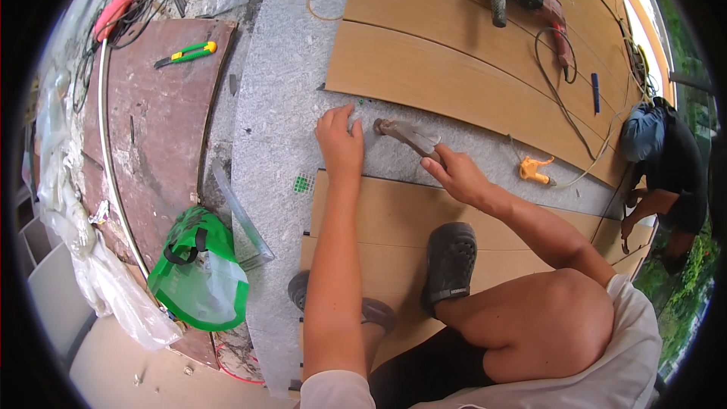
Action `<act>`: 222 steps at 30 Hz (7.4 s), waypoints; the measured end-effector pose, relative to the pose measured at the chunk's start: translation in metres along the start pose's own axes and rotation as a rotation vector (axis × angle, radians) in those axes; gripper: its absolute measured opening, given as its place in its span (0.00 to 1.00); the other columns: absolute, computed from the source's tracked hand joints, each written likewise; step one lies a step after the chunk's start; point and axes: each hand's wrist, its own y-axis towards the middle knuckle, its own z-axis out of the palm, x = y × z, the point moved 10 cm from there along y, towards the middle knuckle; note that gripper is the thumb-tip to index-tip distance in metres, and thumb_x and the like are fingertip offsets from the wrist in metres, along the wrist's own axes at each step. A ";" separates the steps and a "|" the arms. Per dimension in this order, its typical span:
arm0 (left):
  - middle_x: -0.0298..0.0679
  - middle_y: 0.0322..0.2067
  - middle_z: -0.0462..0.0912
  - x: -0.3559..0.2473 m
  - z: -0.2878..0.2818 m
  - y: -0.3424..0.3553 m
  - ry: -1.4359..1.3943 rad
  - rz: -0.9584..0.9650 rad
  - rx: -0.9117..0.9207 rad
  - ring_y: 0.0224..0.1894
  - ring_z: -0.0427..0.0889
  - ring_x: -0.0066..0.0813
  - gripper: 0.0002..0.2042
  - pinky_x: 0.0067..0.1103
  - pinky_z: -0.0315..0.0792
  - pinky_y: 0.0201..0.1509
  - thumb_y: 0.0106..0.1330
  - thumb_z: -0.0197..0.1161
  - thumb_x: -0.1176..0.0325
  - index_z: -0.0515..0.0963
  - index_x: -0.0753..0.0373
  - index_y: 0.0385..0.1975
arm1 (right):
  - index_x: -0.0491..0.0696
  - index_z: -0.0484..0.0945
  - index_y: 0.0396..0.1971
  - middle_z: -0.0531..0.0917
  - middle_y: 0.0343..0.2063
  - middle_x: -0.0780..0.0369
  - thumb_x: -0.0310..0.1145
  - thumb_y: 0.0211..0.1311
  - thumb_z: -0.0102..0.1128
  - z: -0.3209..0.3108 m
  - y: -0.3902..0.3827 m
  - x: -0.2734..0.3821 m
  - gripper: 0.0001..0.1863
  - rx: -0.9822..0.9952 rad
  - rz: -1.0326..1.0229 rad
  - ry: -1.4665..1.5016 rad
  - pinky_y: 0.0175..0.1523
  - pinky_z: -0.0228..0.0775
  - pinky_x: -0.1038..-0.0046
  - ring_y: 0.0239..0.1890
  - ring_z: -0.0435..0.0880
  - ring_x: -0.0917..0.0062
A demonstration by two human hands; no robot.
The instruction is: The person installs decking boards by drilling, positioning metal clips between the planks, hammering the boards into place with a hammer and chisel, and fastening components using a power drill.
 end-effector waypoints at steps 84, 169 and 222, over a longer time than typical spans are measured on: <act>0.36 0.43 0.88 0.068 -0.046 0.073 -0.321 -0.212 0.544 0.47 0.83 0.22 0.09 0.19 0.75 0.55 0.68 0.70 0.75 0.87 0.64 0.46 | 0.48 0.72 0.59 0.84 0.38 0.46 0.51 0.74 0.55 0.023 -0.030 -0.036 0.25 0.113 -0.079 0.166 0.48 0.73 0.55 0.42 0.84 0.47; 0.41 0.35 0.91 0.035 0.000 0.099 -0.105 -0.024 0.636 0.40 0.88 0.26 0.09 0.22 0.79 0.50 0.66 0.62 0.84 0.87 0.67 0.40 | 0.46 0.72 0.48 0.79 0.25 0.49 0.57 0.79 0.46 -0.036 0.004 0.071 0.25 -0.030 -0.246 0.060 0.38 0.69 0.54 0.31 0.80 0.50; 0.39 0.37 0.89 0.026 -0.021 0.078 -0.148 0.147 0.395 0.42 0.86 0.26 0.08 0.22 0.79 0.48 0.65 0.69 0.79 0.89 0.62 0.42 | 0.43 0.72 0.48 0.77 0.22 0.56 0.52 0.79 0.51 -0.021 -0.010 -0.002 0.23 -0.071 -0.069 0.240 0.35 0.70 0.64 0.26 0.76 0.67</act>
